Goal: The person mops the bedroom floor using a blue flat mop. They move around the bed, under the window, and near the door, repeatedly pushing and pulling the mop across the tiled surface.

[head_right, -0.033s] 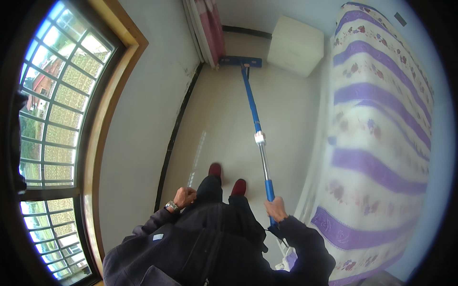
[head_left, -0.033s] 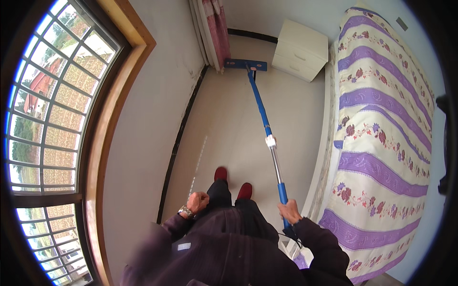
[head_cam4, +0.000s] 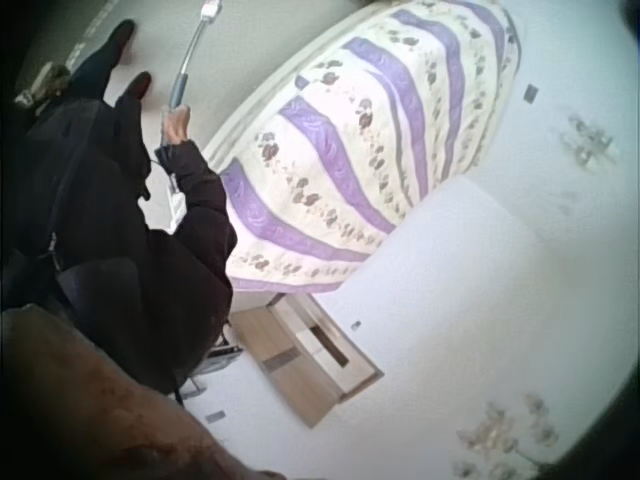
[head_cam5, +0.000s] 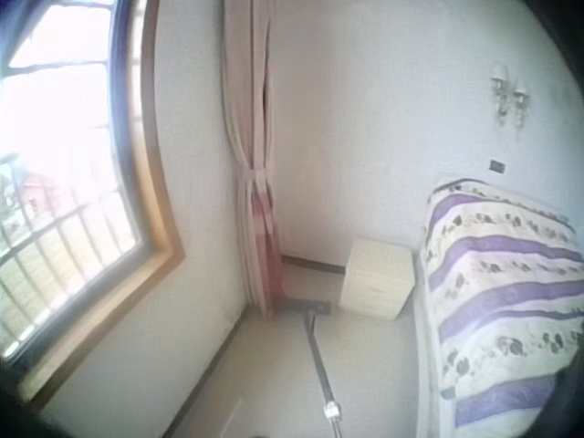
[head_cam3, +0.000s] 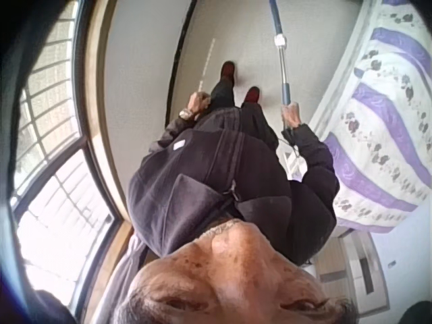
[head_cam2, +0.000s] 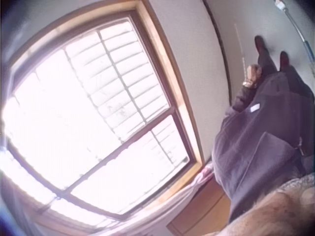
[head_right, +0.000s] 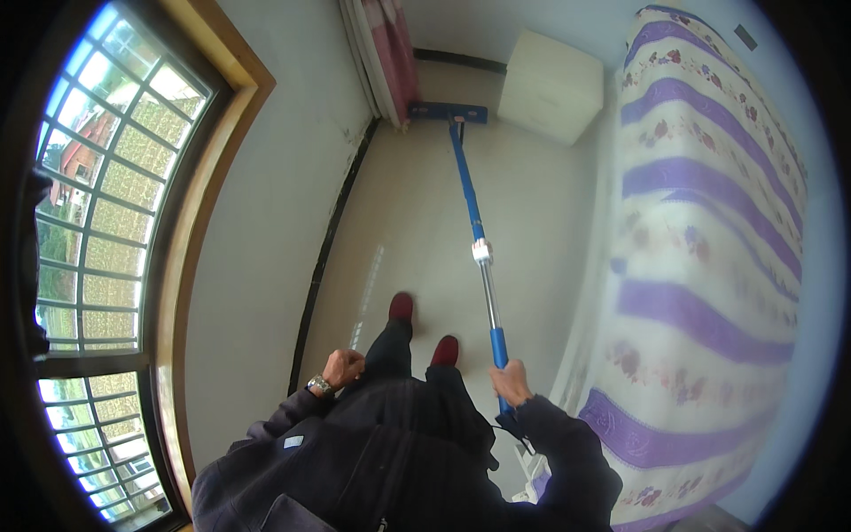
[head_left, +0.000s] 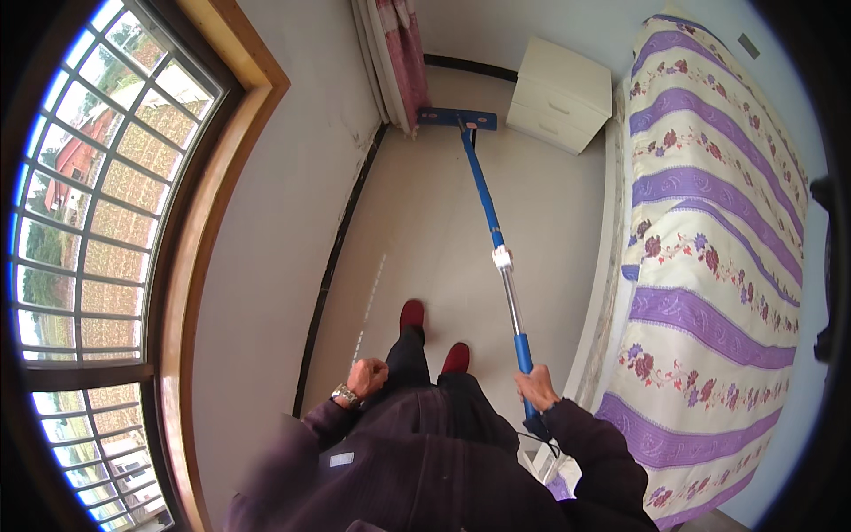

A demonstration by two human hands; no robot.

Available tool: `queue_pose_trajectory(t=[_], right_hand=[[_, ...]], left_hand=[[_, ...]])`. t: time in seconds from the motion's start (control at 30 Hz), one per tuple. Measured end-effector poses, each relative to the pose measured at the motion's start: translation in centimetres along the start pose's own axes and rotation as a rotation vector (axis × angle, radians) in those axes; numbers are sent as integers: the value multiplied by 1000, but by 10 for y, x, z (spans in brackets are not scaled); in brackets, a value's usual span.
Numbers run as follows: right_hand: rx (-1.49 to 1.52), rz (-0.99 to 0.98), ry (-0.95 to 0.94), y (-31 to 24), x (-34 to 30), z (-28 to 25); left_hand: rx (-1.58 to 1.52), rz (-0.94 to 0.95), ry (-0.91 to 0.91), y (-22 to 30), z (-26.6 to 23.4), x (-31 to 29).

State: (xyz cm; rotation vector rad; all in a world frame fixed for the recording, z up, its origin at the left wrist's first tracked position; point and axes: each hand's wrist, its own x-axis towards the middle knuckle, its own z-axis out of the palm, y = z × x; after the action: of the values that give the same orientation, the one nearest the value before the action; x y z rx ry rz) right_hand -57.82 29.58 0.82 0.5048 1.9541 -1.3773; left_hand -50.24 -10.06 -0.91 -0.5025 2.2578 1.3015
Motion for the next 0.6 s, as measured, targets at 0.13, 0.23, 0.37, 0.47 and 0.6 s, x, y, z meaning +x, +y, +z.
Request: queue_pose_trajectory(t=[0.13,0.23,0.37,0.47,0.6], right_hand=[[-4,35,5,-55,78,28],[13,35,24,-92,125,51],[56,-12,46,-152,198,89],[93,-19,46,-199,250,119],[184,1,78,-258,299,153]], left_hand=[[-61,-11,-6,9,-32,30],[-55,-45,-23,10,-62,58],[-93,-54,-53,9,-111,99],[-148,-94,-13,4,-143,117],[-194,-171,-6,-4,-174,128]])
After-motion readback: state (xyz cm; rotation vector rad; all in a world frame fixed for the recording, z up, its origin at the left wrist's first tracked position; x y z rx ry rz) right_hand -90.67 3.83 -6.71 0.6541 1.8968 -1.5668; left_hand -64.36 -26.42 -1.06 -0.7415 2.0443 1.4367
